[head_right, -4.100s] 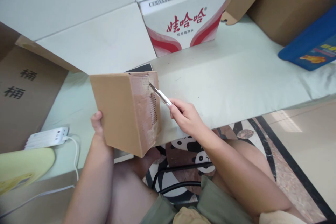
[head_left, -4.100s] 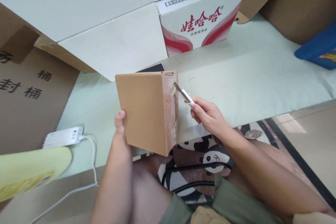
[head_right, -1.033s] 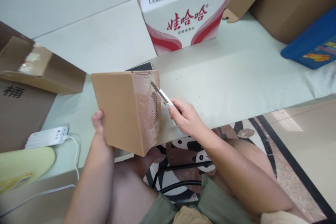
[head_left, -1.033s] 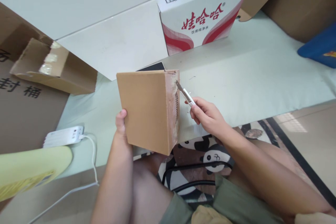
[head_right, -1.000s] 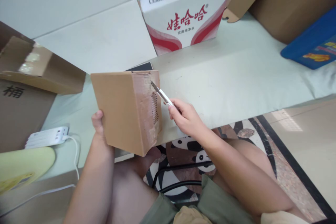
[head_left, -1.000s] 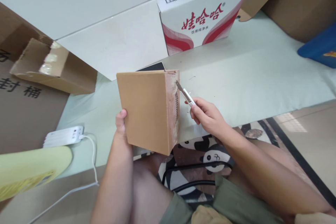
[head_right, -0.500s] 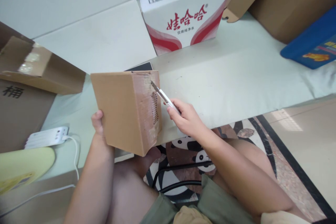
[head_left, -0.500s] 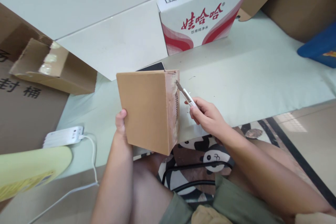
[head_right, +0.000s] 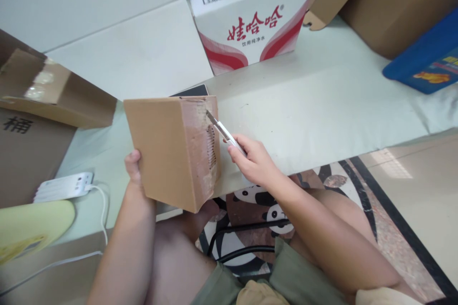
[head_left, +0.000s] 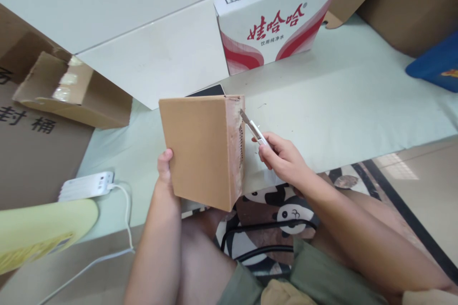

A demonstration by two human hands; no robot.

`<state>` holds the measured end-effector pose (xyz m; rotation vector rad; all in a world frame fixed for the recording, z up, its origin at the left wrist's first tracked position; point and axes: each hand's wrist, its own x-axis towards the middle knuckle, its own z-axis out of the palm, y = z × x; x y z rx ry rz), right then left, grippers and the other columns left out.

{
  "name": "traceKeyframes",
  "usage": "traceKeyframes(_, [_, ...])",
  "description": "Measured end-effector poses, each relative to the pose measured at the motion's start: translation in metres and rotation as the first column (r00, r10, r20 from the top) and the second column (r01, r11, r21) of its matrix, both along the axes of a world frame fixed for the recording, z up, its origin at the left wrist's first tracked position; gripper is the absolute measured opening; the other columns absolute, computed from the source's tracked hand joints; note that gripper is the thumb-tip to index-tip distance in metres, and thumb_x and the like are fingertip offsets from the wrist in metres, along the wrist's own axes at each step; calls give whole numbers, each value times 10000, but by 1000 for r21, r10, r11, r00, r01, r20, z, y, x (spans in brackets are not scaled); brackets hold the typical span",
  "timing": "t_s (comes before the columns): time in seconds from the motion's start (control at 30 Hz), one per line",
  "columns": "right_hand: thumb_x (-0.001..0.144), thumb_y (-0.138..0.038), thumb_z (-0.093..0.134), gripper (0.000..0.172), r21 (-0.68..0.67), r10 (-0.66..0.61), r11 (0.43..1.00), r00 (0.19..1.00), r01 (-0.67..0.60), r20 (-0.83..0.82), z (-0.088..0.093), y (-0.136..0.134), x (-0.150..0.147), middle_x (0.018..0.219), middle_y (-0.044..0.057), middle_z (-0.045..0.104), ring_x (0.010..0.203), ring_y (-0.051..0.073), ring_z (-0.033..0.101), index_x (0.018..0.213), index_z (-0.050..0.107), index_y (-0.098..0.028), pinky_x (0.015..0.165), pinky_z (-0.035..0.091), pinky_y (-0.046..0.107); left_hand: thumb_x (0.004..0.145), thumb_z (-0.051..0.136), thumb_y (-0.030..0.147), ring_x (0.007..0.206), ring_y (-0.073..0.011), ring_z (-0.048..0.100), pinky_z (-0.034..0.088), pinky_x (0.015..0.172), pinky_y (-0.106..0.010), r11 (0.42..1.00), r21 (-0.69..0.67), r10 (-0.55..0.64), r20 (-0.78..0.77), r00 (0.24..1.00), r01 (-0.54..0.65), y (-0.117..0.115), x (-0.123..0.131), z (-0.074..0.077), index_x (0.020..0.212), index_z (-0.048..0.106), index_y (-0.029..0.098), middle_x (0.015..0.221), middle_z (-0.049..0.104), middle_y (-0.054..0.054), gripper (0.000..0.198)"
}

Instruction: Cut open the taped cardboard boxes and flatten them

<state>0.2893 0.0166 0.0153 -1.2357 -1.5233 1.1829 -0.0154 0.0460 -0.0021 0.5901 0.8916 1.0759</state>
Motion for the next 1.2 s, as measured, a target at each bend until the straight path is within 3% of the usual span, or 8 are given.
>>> traceKeyframes(0.23, [979, -403, 473, 244, -17, 1, 1000, 1000, -1, 11, 0, 0, 0, 661, -47, 513, 557, 107, 476, 962, 591, -190, 581, 403, 281, 609, 893, 559, 869, -263, 783, 660, 727, -365, 999, -34, 27, 9, 1000, -27, 0, 5, 2, 1090, 761, 192, 998, 829, -48, 619])
traceKeyframes(0.87, [952, -395, 471, 243, -25, 4, 1000, 999, -3, 34, 0, 0, -2, 666, -40, 523, 566, 122, 483, 979, 592, -185, 595, 401, 294, 730, 809, 545, 950, -273, 760, 623, 802, -362, 999, -19, -41, 48, 998, 42, 0, 0, -4, 1185, 731, 181, 1068, 815, -71, 588])
traceKeyframes(1.2, [940, -393, 466, 240, -31, 5, 1000, 999, -4, 47, 1, 0, -1, 660, -43, 523, 575, 129, 491, 985, 586, -190, 607, 403, 301, 676, 859, 533, 857, -257, 779, 649, 738, -347, 999, -31, 12, 24, 1000, -11, 0, 5, 1, 1093, 761, 182, 1000, 827, -57, 554])
